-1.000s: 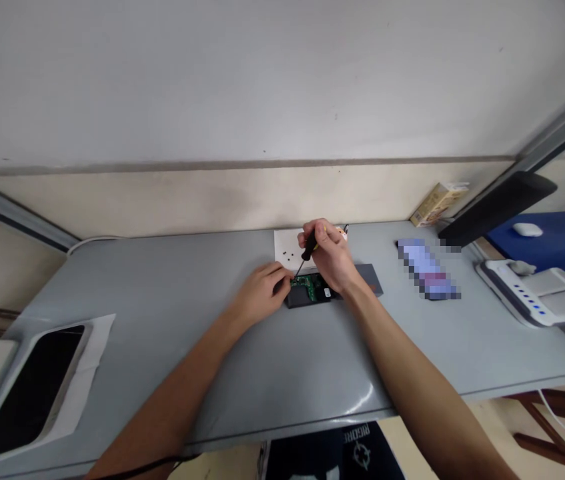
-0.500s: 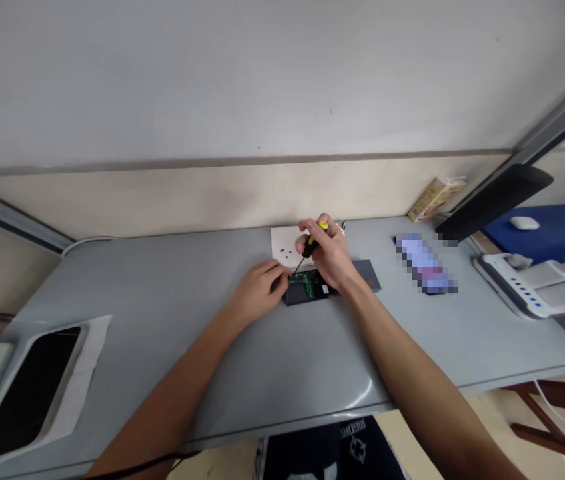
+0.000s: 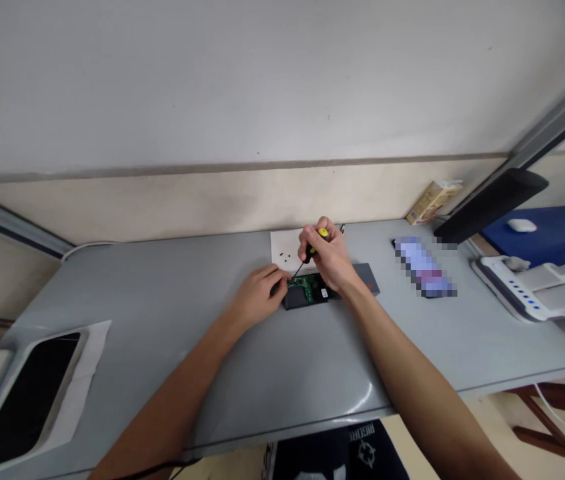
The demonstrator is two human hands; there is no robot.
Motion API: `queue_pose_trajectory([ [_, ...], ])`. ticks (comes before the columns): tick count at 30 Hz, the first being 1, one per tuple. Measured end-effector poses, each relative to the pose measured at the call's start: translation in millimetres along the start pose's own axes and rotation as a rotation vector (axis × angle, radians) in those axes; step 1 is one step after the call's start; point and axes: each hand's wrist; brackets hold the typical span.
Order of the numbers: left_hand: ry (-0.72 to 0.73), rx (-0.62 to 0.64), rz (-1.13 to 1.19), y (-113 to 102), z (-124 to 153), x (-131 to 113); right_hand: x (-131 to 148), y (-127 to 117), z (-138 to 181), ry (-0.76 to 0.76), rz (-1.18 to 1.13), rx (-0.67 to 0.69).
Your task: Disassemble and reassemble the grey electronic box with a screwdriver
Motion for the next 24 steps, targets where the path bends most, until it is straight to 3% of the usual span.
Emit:
queue_pose_trajectory([
  [3, -0.022, 0.014, 0.003, 0.5, -0.2, 0.0, -2.8, 0.3, -1.4, -0.063, 0.056, -0.045],
  [10, -0.018, 0.011, 0.021, -0.5, -2.2, -2.2, 3.4, -2.1, -2.2, 0.063, -0.137, 0.093],
  [17, -0.015, 0.030, 0.003, 0.6, -1.0, 0.1, -3.9, -1.7, -3.1, -0.058, 0.002, -0.059],
  [21, -0.022, 0.035, 0.024, -1.9, -1.5, -1.7, 0.2, 0.0, -3.1, 0.039, -0.130, 0.052],
  [24, -0.017, 0.030, 0.042, -3.2, -2.0, -3.1, 3.3, 0.2, -1.7, 0.061, -0.169, 0.050],
])
Point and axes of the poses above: each hand's wrist, its own z-axis away from the middle knuckle, its own y-axis out of the palm, x = y × z, and after that the axes turned 10 degrees about -x, right-handed
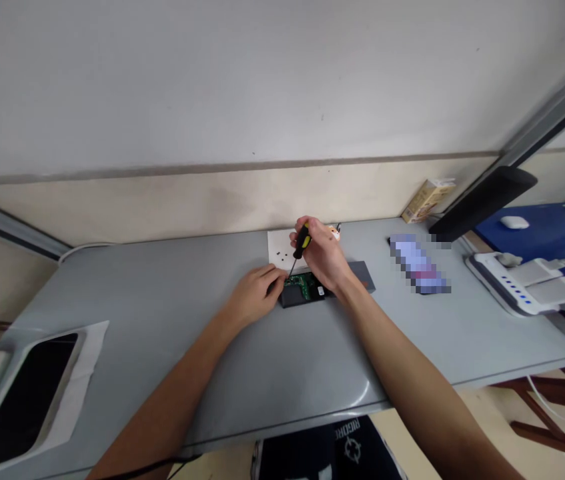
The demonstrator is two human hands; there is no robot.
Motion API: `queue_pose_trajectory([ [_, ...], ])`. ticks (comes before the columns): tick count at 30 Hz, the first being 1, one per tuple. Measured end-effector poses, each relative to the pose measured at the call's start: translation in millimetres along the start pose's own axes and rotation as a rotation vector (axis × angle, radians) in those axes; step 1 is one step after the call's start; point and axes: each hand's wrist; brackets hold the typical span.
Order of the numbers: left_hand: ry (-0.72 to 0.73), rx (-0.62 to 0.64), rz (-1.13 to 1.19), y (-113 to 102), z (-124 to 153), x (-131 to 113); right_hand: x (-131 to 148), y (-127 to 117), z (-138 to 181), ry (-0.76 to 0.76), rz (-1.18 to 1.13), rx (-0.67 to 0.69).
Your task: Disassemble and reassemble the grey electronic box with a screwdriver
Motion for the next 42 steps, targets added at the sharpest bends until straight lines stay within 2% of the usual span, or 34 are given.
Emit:
queue_pose_trajectory([
  [6, 0.027, -0.001, -0.053, 1.9, -0.2, 0.6, -6.2, -3.0, -2.0, -0.089, 0.131, -0.128],
  [9, 0.037, -0.004, -0.062, 2.4, -0.3, 1.0, -8.2, -2.9, -3.6, -0.122, 0.156, -0.093],
  [12, 0.051, -0.007, -0.076, 1.0, -0.6, 0.6, -6.0, -2.1, -3.6, -0.074, 0.140, -0.001],
  [16, 0.071, -0.008, -0.184, -2.5, -0.5, -6.1, 7.7, -5.3, 0.1, -0.107, 0.108, -0.023],
  [21, 0.111, -0.069, -0.322, 0.1, 1.6, -28.2, 36.5, -17.0, 11.3, -0.152, 0.025, -0.065],
  [25, 0.126, -0.008, -0.256, 10.5, 3.7, -40.1, 37.9, -22.2, 16.6, -0.130, 0.088, -0.036],
  [29, 0.098, 0.028, -0.203, 18.0, 4.9, -39.2, 28.1, -22.5, 15.8, -0.074, 0.092, -0.001],
  [33, 0.089, 0.046, -0.172, 18.9, 5.2, -37.2, 26.4, -23.0, 15.3, -0.046, 0.055, 0.025],
  [42, 0.083, 0.046, -0.105, 16.7, 3.8, -39.6, 23.1, -25.3, 13.5, -0.041, 0.106, -0.012],
])
Point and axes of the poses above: each hand's wrist, its own z-axis away from the middle knuckle, its own y-axis out of the palm, x = y × z, and after that the axes turned 10 degrees about -x, right-handed
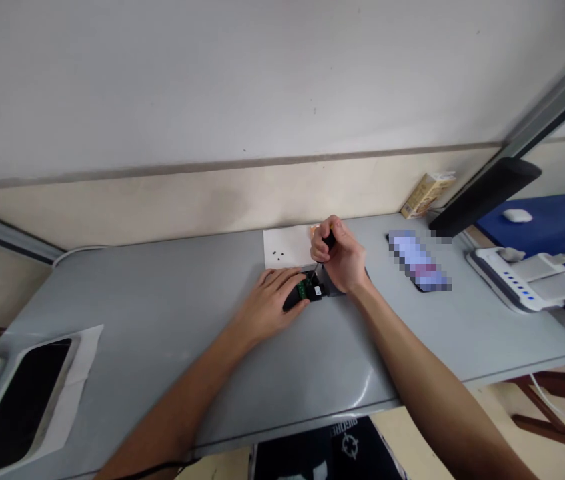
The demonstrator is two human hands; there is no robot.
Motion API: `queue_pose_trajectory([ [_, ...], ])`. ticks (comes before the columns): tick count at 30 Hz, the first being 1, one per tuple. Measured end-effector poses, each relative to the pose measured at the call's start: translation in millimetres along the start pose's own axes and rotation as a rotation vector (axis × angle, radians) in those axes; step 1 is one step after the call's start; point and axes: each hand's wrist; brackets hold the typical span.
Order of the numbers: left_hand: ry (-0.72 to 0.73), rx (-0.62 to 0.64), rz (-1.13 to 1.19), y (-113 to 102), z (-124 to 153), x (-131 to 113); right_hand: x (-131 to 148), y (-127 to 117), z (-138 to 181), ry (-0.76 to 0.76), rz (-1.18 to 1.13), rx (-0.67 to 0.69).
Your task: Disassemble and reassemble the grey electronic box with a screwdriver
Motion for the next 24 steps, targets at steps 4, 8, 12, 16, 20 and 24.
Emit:
queue_pose_trajectory([
  [4, -0.004, 0.008, 0.004, -0.1, -0.8, -0.4, 1.7, -1.5, 0.8, -0.026, 0.055, 0.028],
  [8, 0.007, 0.012, 0.008, 0.2, -0.9, -0.3, -1.2, -5.4, 2.0, -0.081, 0.168, 0.037],
  [12, 0.024, 0.031, -0.001, 0.6, -0.9, 0.4, -6.3, -3.4, 4.9, -0.119, 0.171, 0.025],
  [16, 0.017, 0.041, -0.005, -0.4, -1.7, -0.4, -1.2, -2.4, 9.7, -0.018, 0.075, 0.036],
  [20, 0.019, 0.038, 0.004, -1.4, -2.8, -2.3, 3.3, -13.0, 10.5, -0.027, 0.074, 0.042],
  [24, 0.021, 0.039, -0.001, -1.1, -2.6, -2.1, -1.0, -17.6, 7.2, -0.084, 0.155, -0.029],
])
Point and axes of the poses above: each hand's wrist, its own z-axis away from the middle knuckle, its own y-axis out of the palm, x = y × z, and after that the axes turned 10 degrees about -x, right-handed
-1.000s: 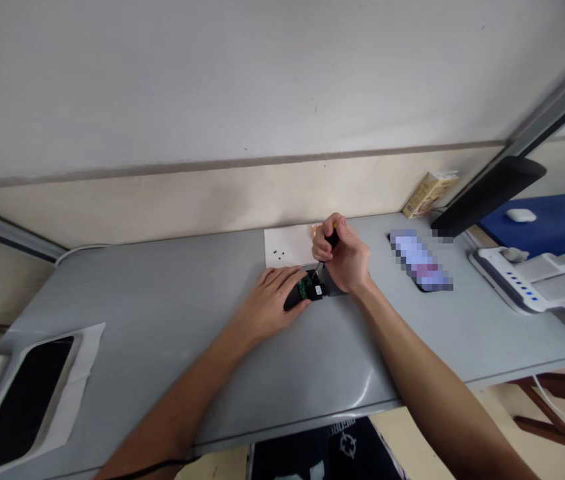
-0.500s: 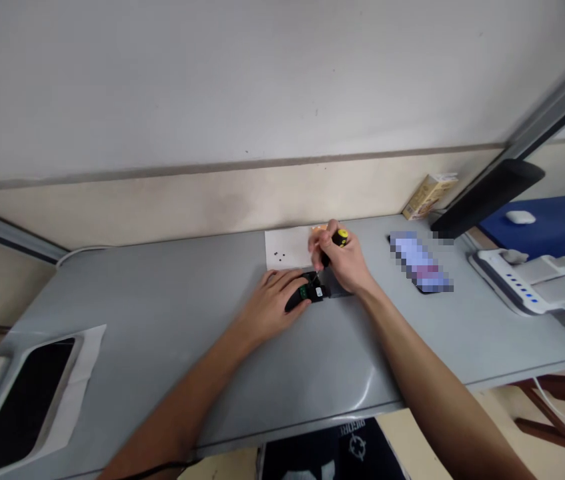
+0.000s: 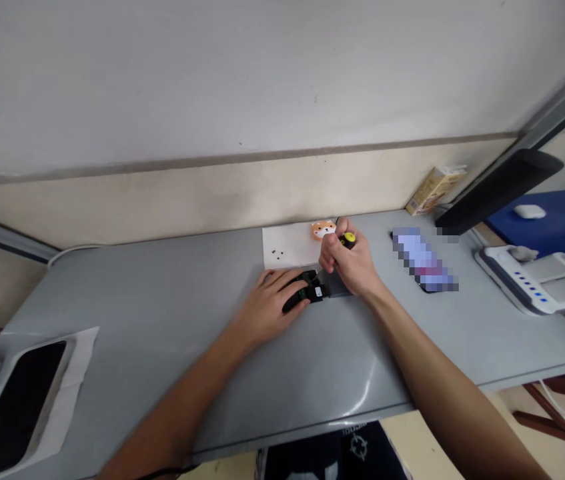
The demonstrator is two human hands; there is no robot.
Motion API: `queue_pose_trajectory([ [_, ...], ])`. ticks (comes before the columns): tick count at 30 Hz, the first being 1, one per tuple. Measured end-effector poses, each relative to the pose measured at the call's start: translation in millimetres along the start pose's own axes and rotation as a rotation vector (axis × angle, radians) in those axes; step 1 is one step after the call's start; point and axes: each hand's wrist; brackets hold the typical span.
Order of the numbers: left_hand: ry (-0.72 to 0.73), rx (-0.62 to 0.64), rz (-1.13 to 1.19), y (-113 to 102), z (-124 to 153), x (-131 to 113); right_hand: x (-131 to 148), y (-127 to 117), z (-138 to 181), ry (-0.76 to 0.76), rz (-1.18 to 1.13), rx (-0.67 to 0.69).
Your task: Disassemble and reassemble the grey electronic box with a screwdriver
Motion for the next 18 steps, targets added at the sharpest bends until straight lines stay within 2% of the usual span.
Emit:
queue_pose_trajectory([
  [3, -0.007, 0.006, -0.008, 0.8, 0.8, 1.4, -0.9, 5.5, -1.9, -0.006, -0.007, -0.044],
  [9, -0.009, 0.010, -0.020, 1.1, 1.4, 2.4, 7.8, 6.8, -3.8, 0.121, -0.168, -0.003],
  [18, -0.012, 0.007, -0.007, 0.1, 1.4, 2.4, -0.3, 3.7, -4.7, 0.003, -0.051, -0.097],
])
Point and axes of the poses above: each hand's wrist, its own z-axis away from the middle knuckle, its own y-axis out of the palm, x = y × z, and after that the axes turned 10 degrees about -x, right-handed
